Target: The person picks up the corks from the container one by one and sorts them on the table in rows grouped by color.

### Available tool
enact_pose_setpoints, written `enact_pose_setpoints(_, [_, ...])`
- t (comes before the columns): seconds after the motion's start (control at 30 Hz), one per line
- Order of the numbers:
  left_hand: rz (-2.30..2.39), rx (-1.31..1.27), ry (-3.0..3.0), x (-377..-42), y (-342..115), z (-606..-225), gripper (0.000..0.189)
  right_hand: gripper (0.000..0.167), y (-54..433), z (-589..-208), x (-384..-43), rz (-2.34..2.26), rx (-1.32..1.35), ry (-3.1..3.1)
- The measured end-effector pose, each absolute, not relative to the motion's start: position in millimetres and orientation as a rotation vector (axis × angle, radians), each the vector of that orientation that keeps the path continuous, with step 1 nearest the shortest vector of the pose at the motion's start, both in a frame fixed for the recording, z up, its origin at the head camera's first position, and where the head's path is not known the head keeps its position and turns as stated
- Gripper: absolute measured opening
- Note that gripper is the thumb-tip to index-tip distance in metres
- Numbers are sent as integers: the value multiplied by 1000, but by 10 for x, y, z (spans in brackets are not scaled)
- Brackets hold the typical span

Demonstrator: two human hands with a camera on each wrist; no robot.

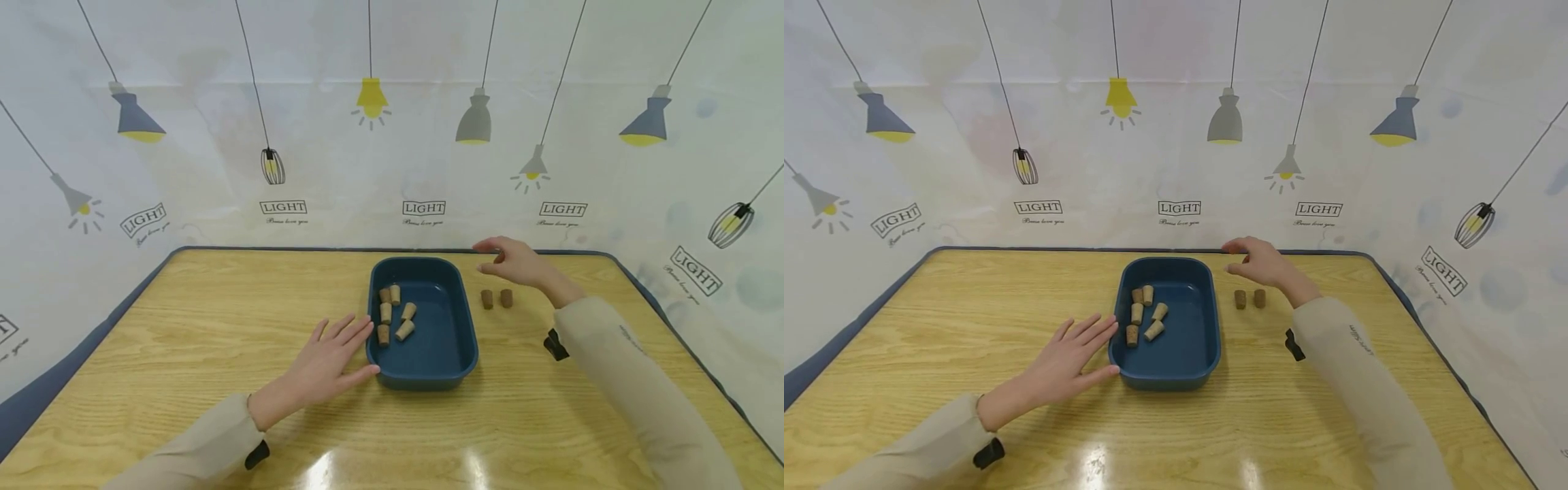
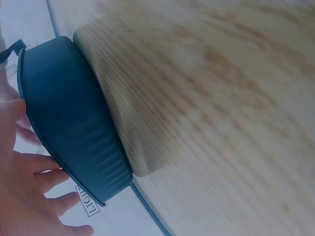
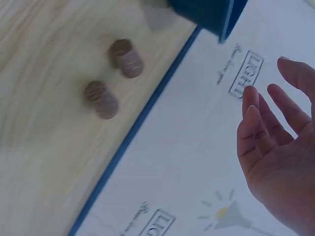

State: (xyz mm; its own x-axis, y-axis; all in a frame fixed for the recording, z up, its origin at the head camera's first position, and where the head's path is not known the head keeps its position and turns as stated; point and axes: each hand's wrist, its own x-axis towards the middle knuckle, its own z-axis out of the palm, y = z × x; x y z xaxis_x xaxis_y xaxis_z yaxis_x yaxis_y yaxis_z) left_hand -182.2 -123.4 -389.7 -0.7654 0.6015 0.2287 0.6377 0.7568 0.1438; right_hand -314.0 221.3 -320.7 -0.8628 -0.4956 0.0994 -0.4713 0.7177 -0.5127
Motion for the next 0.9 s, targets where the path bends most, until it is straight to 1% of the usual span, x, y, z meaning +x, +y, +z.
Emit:
enact_pose_setpoints(0.23, [-306,-991,-2775,-1836,-1244,-3898,71,40,1826,-2997,-3143,-821,-938,2837])
enact_pose_setpoints(0.43, [-290,-984,-2774,-1837,-1244,-3895,71,40,1563,-2934,-3149,-821,-1030,2786])
enact_pose_setpoints(0.6, [-288,-982,-2770,-1832,-1237,-3891,71,39,1380,-2979,-3161,-826,-1090,2749])
enact_pose_setpoints(0.9, [-299,-987,-2772,-1823,-1229,-3910,71,40,1102,-3129,-3110,-809,-1051,2703])
